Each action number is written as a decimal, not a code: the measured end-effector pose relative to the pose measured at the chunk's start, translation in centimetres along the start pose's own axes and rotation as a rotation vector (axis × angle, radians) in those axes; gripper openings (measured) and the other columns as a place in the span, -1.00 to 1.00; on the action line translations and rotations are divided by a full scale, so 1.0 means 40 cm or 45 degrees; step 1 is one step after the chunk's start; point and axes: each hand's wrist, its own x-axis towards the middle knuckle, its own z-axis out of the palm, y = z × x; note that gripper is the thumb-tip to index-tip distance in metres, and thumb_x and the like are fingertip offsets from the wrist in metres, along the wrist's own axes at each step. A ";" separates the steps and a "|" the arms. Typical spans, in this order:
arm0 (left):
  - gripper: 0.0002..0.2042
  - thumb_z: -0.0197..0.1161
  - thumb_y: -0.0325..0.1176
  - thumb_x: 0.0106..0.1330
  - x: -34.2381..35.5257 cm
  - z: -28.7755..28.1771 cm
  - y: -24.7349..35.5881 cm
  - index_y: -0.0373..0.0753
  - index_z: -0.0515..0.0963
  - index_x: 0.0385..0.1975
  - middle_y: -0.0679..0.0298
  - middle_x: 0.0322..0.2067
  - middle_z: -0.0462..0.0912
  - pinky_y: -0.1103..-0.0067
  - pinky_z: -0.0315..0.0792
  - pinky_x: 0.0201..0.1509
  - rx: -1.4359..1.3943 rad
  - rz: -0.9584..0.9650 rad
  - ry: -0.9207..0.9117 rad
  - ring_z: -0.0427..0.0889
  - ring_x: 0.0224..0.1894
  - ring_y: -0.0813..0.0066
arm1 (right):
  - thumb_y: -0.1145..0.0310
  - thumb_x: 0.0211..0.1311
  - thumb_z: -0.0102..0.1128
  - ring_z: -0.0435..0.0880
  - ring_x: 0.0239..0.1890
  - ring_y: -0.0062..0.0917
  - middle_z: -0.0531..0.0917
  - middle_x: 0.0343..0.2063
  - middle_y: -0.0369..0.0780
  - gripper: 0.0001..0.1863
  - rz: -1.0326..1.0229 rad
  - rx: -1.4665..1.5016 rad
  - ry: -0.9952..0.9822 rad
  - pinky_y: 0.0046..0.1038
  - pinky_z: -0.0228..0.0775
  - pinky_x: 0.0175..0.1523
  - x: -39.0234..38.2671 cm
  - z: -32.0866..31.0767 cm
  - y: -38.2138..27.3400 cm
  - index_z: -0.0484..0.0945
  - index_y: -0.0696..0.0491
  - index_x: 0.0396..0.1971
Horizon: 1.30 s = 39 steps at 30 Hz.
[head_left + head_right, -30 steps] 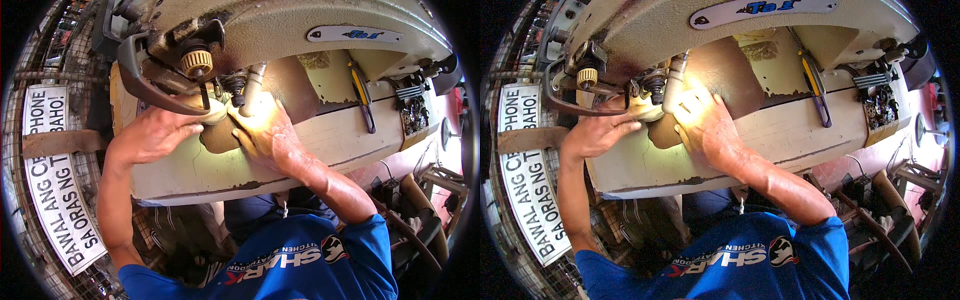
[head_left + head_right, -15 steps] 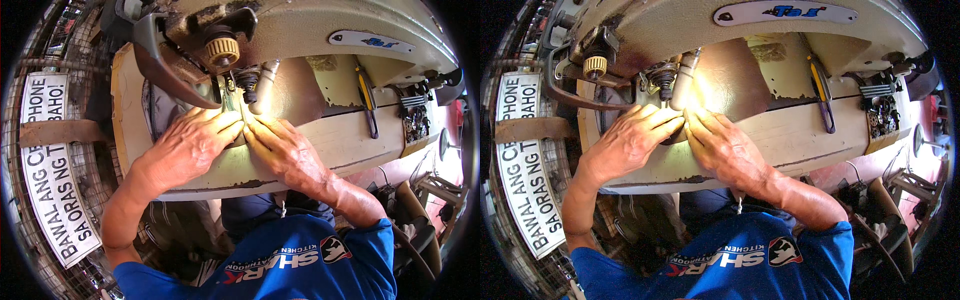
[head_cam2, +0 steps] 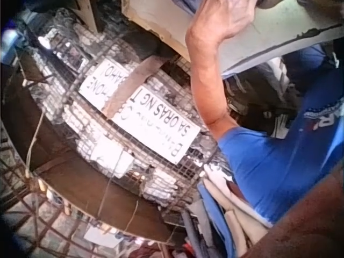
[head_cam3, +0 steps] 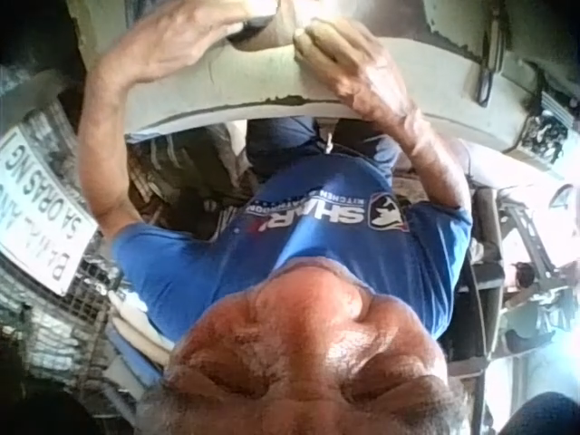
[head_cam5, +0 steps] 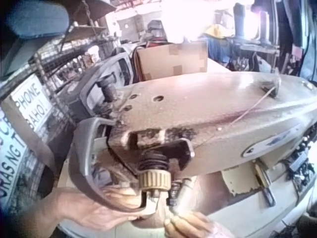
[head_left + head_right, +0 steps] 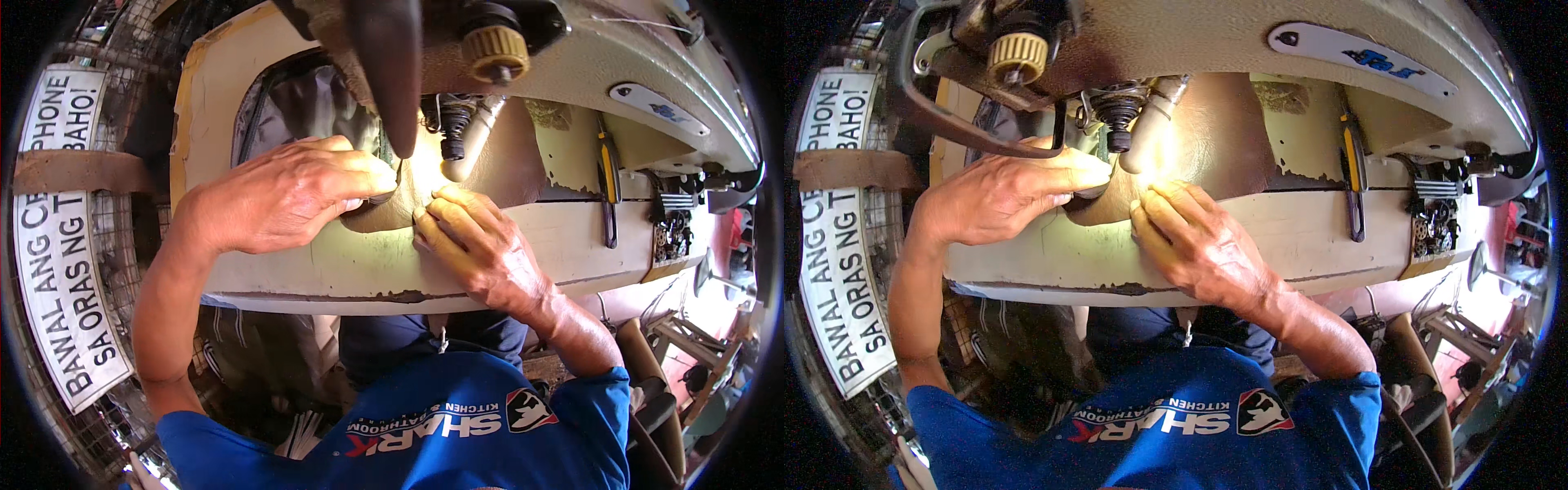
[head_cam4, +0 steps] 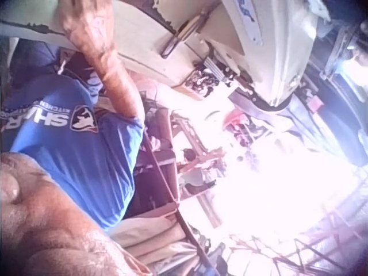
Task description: Sewing internal components or lining into a leather pouch using an industrial sewing machine.
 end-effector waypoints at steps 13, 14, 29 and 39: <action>-0.68 0.16 -0.43 0.37 0.009 0.017 0.030 -0.26 0.54 0.11 0.13 0.11 0.61 0.31 0.40 0.33 0.097 -0.014 0.008 0.56 0.18 0.12 | 0.37 -0.08 0.24 0.62 0.05 -0.17 0.58 -0.13 -0.08 -0.55 0.086 0.101 0.079 -0.19 0.54 0.11 -0.005 -0.001 0.007 0.60 0.22 -0.11; -0.67 0.17 -0.44 0.35 0.007 0.021 0.033 -0.27 0.54 0.10 0.14 0.11 0.61 0.31 0.40 0.31 0.145 0.003 0.051 0.57 0.17 0.11 | 0.37 -0.09 0.24 0.62 0.05 -0.17 0.58 -0.12 -0.08 -0.55 0.096 0.093 0.083 -0.20 0.54 0.11 -0.006 0.001 0.007 0.61 0.22 -0.11; -0.56 0.09 -0.44 0.27 0.004 0.117 0.109 -0.33 0.45 0.18 0.03 0.09 0.49 0.28 0.30 0.40 0.397 -0.094 0.278 0.47 0.21 0.07 | 0.36 -0.07 0.20 0.59 0.10 -0.13 0.57 -0.04 -0.06 -0.47 0.122 0.115 0.015 -0.19 0.52 0.16 -0.009 -0.001 0.013 0.59 0.23 -0.01; -0.58 0.07 -0.45 0.25 0.024 0.105 0.128 -0.33 0.48 0.13 0.05 0.13 0.45 0.28 0.31 0.35 0.359 -0.177 0.205 0.44 0.22 0.08 | 0.33 -0.07 0.17 0.58 0.11 -0.17 0.57 -0.04 -0.03 -0.43 -0.064 -0.010 -0.072 -0.22 0.50 0.22 0.012 -0.018 0.036 0.57 0.31 0.00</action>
